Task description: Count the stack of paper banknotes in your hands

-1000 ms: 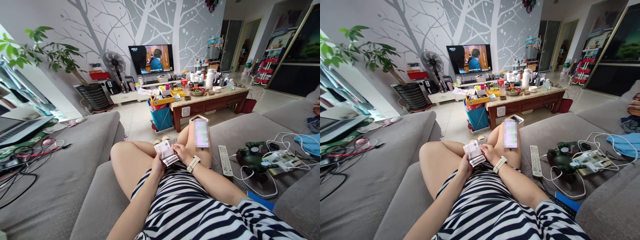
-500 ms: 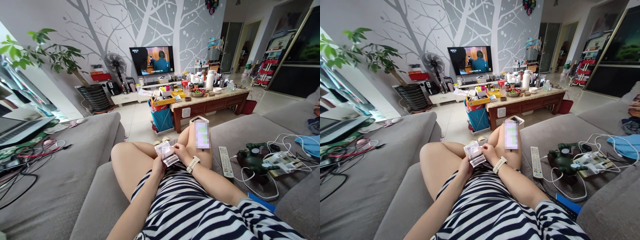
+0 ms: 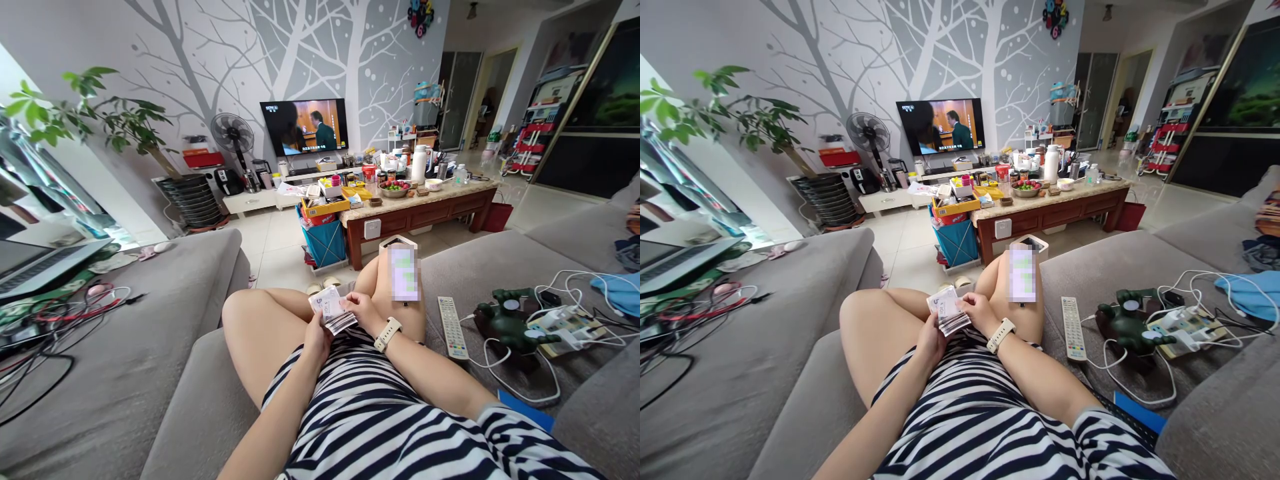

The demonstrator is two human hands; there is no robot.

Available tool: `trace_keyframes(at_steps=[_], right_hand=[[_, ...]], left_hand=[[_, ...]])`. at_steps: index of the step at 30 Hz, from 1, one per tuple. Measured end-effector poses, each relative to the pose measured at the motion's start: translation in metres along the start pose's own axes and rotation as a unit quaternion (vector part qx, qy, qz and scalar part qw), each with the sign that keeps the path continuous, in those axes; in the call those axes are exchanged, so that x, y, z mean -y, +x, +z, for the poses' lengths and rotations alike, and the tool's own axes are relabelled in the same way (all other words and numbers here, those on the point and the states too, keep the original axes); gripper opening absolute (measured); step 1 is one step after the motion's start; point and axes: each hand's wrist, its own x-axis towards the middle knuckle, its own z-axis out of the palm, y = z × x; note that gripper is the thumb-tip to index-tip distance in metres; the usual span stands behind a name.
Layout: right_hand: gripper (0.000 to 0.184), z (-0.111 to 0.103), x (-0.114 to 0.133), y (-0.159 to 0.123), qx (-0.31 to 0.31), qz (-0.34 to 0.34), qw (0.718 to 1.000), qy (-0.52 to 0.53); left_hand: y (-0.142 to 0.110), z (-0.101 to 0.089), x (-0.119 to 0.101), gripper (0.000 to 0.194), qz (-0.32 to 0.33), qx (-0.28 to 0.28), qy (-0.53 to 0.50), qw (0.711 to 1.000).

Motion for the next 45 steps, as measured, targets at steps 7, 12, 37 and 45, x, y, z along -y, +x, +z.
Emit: trace_keyframes(at_steps=[7, 12, 37, 45], right_hand=[[0.032, 0.001, 0.002, -0.001, 0.004, -0.003, 1.0, 0.005], [0.031, 0.0, 0.001, 0.0, 0.0, -0.002, 1.0, 0.001], [0.031, -0.001, 0.0, 0.0, 0.006, -0.001, 1.0, 0.0], [0.03, -0.002, 0.001, 0.0, 0.006, 0.0, 1.0, -0.008]], left_hand=[[-0.004, 0.002, -0.001, 0.036, 0.004, -0.005, 0.006, 1.0], [-0.007, 0.004, -0.003, 0.036, 0.004, -0.003, 0.006, 1.0], [-0.011, 0.007, -0.004, 0.035, 0.006, 0.002, 0.005, 1.0], [-0.013, 0.008, -0.005, 0.035, 0.007, -0.004, 0.002, 1.0]])
